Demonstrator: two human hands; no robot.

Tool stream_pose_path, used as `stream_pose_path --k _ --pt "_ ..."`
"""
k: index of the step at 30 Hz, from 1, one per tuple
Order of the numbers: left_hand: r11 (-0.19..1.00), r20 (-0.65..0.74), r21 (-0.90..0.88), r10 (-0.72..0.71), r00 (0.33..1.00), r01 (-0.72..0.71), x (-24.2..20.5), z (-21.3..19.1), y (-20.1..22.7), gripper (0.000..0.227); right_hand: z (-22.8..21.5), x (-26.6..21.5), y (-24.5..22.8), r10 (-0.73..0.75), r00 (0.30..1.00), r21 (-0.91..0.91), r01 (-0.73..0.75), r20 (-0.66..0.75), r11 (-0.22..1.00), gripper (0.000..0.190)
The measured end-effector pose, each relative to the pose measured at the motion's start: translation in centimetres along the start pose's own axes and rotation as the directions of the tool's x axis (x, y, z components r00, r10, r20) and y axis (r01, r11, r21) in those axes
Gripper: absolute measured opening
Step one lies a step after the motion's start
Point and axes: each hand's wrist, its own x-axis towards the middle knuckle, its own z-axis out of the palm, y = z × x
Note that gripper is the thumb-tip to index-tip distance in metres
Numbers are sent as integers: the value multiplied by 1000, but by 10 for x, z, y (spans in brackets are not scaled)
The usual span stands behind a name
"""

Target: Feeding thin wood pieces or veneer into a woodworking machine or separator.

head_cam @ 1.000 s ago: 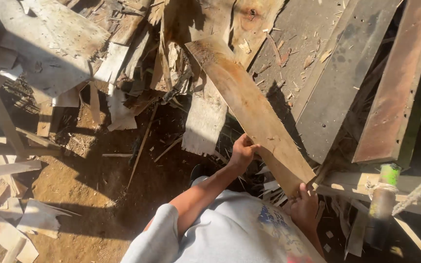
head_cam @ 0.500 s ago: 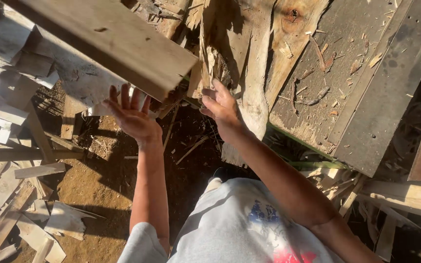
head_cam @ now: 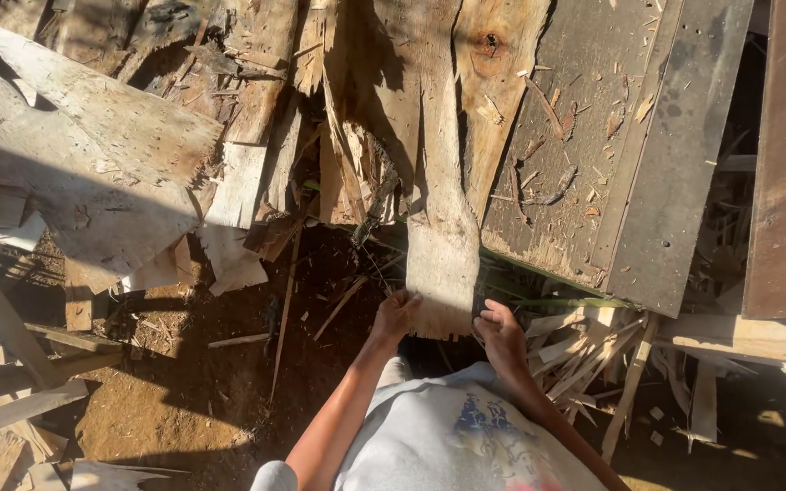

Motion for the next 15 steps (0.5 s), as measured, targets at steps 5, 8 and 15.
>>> stream_pose_path --k 5,8,15 --pt "995 -2 78 68 998 -67 9 0 15 25 -10 -2 27 48 990 85 -60 131 995 49" --pt "975 -19 209 86 996 -81 -12 1 42 24 -21 -14 17 150 966 -6 -153 212 988 47" --pt "896 -369 444 203 907 -20 -78 -23 115 38 -36 5 10 102 942 -53 -90 320 995 43"
